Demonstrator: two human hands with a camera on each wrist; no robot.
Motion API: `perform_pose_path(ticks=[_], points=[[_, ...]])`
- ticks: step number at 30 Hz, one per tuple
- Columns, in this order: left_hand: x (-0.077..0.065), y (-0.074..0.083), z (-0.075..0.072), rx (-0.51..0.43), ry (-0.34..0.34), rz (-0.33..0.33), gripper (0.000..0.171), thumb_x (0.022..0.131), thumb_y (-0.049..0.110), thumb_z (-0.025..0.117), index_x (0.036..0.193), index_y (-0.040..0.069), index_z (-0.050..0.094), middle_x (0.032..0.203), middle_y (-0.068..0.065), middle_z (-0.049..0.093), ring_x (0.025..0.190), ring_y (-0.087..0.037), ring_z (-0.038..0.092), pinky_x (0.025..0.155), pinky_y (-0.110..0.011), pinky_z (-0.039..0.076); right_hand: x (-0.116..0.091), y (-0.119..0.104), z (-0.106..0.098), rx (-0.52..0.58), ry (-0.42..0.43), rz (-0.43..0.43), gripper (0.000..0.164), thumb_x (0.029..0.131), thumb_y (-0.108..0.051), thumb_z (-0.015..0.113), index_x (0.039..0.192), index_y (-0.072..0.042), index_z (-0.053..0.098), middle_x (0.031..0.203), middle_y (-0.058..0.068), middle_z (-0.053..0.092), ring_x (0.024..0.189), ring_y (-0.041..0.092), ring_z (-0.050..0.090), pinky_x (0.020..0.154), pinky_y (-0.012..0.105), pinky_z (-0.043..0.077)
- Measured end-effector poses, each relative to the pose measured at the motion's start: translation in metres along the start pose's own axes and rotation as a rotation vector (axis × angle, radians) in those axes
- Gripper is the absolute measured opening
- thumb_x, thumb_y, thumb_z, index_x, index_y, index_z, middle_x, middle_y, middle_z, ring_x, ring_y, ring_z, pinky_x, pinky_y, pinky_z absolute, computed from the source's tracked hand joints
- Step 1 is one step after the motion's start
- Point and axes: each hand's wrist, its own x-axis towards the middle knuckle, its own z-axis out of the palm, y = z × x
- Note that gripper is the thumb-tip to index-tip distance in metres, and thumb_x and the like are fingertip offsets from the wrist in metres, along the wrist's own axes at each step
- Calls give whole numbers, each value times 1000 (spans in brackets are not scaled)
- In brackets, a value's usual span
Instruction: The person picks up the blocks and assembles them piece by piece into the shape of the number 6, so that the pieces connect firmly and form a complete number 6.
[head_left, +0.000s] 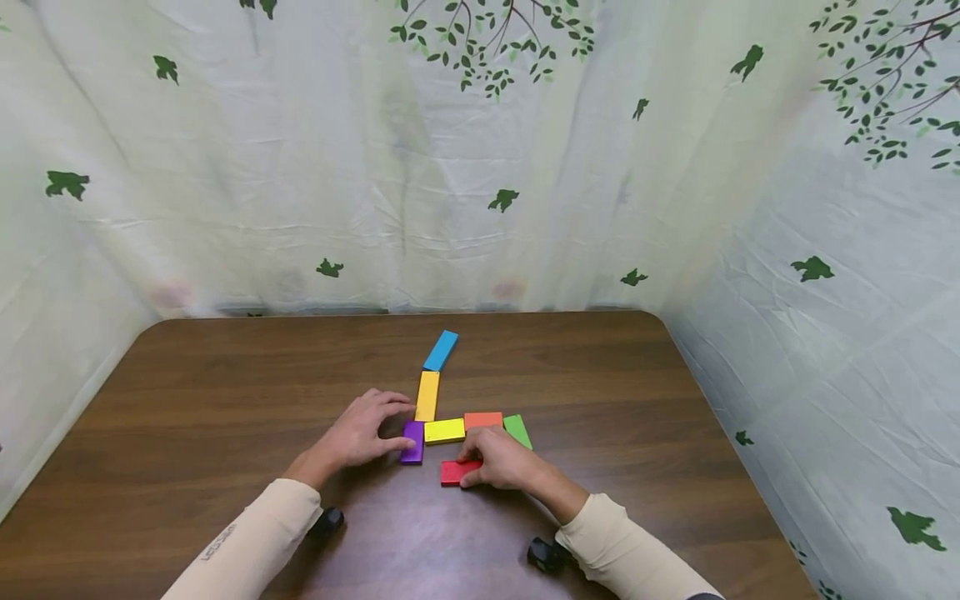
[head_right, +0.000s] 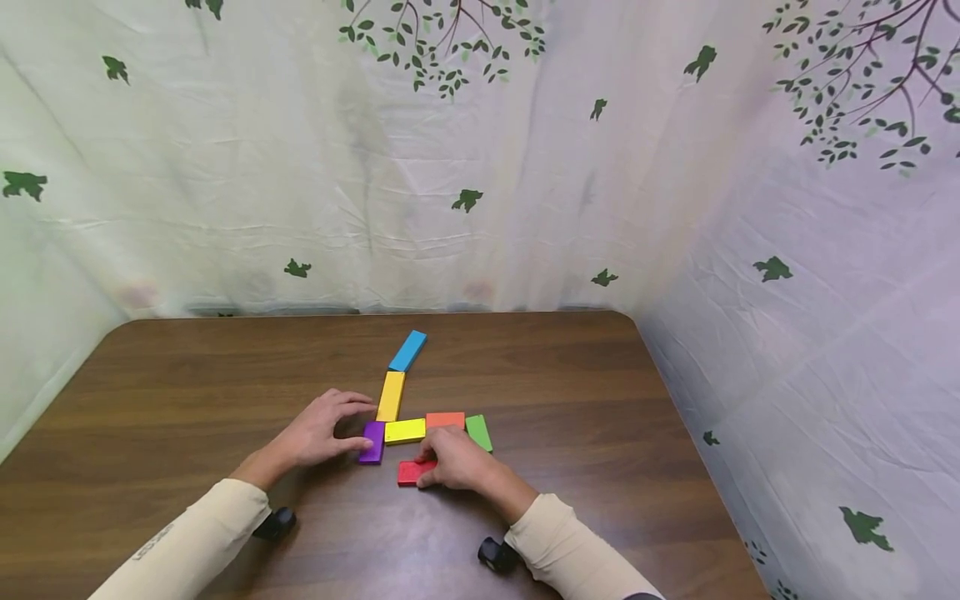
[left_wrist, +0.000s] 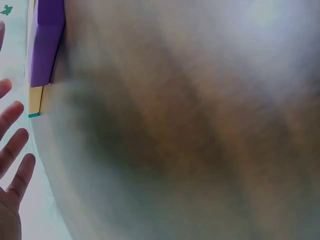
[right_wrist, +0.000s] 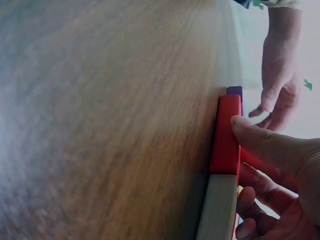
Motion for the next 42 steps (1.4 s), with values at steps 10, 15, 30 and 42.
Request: perform_pose_path(ticks=[10, 15, 30, 42], points=[[17, -3, -7, 118, -87, 129, 55, 84, 47, 70, 128, 14, 64, 138, -9, 53, 119, -29, 44, 94, -49, 38, 0, 1, 0, -10, 1, -10, 27, 76, -24, 84, 97, -10, 75, 87, -9, 64, 75, 3, 50, 70, 18, 44], [22, -4, -5, 156, -125, 167, 54, 87, 46, 66, 131, 16, 62, 143, -9, 49, 120, -29, 43, 95, -48, 37, 0, 2, 1, -15, 4, -10, 28, 76, -25, 84, 98, -10, 75, 87, -9, 64, 74, 3, 50, 69, 18, 43], [20, -8, 3, 106, -125, 173, 59, 88, 45, 66, 138, 15, 55, 148, -6, 44, 117, -27, 43, 94, -50, 33, -2, 2, 1, -14, 27, -32, 26, 76, -22, 83, 97, -9, 75, 87, -9, 64, 74, 2, 49, 68, 17, 42], [21, -10, 6, 91, -112, 140, 59, 84, 45, 70, 136, 18, 58, 148, -3, 45, 115, -25, 43, 90, -46, 35, -2, 2, 0, -42, 10, -22, 26, 77, -25, 83, 99, -11, 75, 88, -9, 63, 76, 3, 49, 69, 18, 42]])
